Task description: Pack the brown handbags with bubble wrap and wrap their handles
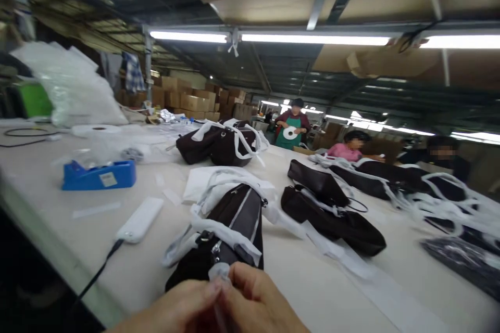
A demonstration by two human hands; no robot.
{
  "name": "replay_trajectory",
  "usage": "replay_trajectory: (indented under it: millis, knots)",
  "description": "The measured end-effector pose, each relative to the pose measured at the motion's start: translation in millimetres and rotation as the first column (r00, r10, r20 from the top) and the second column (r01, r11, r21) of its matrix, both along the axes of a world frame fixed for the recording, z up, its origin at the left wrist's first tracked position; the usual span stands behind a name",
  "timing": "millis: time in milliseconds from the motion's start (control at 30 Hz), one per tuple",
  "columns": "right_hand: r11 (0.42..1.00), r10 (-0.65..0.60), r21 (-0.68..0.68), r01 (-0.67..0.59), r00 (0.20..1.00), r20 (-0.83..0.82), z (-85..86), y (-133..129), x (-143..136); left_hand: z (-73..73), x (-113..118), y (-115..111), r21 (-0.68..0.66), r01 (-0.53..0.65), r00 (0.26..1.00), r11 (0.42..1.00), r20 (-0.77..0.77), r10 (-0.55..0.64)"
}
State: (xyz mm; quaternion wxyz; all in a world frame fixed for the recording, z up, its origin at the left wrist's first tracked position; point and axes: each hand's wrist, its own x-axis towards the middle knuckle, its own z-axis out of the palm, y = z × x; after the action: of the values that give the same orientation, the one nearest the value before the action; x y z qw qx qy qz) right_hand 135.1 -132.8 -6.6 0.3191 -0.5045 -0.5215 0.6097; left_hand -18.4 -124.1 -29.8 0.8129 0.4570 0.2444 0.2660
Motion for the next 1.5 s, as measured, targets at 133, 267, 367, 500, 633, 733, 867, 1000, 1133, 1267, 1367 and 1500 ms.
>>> replay_trajectory:
  millis: [133,267,367,500,633,733,867,1000,1133,1267,1367,1500]
  knots:
    - [0.971,0.237,-0.062,-0.230,0.957,0.167,30.5,12,-9,21.5,-19,-1,-0.144,-0.172,0.968,0.975,-0.208,0.140]
    - [0.908,0.419,-0.081,-0.412,0.877,0.236,50.2,22,-17,39.3,-26,-4,-0.222,-0.233,0.930,0.947,-0.334,0.151]
    - [0.839,0.409,0.130,-0.528,0.771,0.489,54.8,31,-25,51.0,-28,-2,-0.182,-0.261,0.886,0.948,-0.435,0.160]
    - [0.649,0.044,0.390,-0.653,0.544,0.838,61.8,46,-28,66.0,-46,8,-0.166,-0.289,0.807,0.943,-0.572,0.147]
    - [0.379,0.112,0.518,-0.767,0.593,0.797,58.1,68,-19,74.5,-76,19,-0.179,-0.261,0.806,0.948,-0.581,0.113]
    - [0.299,0.304,0.487,-0.821,0.565,0.767,42.4,86,-13,72.6,-90,24,-0.189,-0.190,0.832,0.963,-0.552,0.056]
    - [0.272,0.412,0.586,-0.763,0.643,0.646,21.2,101,-13,61.4,-96,28,-0.188,-0.120,0.863,0.975,-0.505,0.009]
    - [0.201,0.401,0.724,-0.660,0.730,0.554,9.2,102,-19,52.2,-99,30,-0.151,-0.058,0.884,0.987,-0.468,-0.019]
    - [0.168,0.346,0.756,-0.633,0.756,0.556,2.2,97,-25,61.1,-96,19,0.269,-0.087,0.756,0.959,-0.609,0.239]
    - [0.174,0.265,0.735,-0.655,0.750,0.606,-3.2,95,-31,70.0,-88,3,0.729,0.336,0.232,0.596,-0.678,0.698]
    - [0.180,0.196,0.740,-0.648,0.761,0.618,-6.7,93,-39,63.8,-82,0,0.671,0.625,0.051,0.399,-0.545,0.837]
    - [0.229,0.122,0.768,-0.599,0.800,0.587,-12.3,87,-55,57.2,-76,4,0.606,0.625,-0.039,0.492,-0.606,0.795]
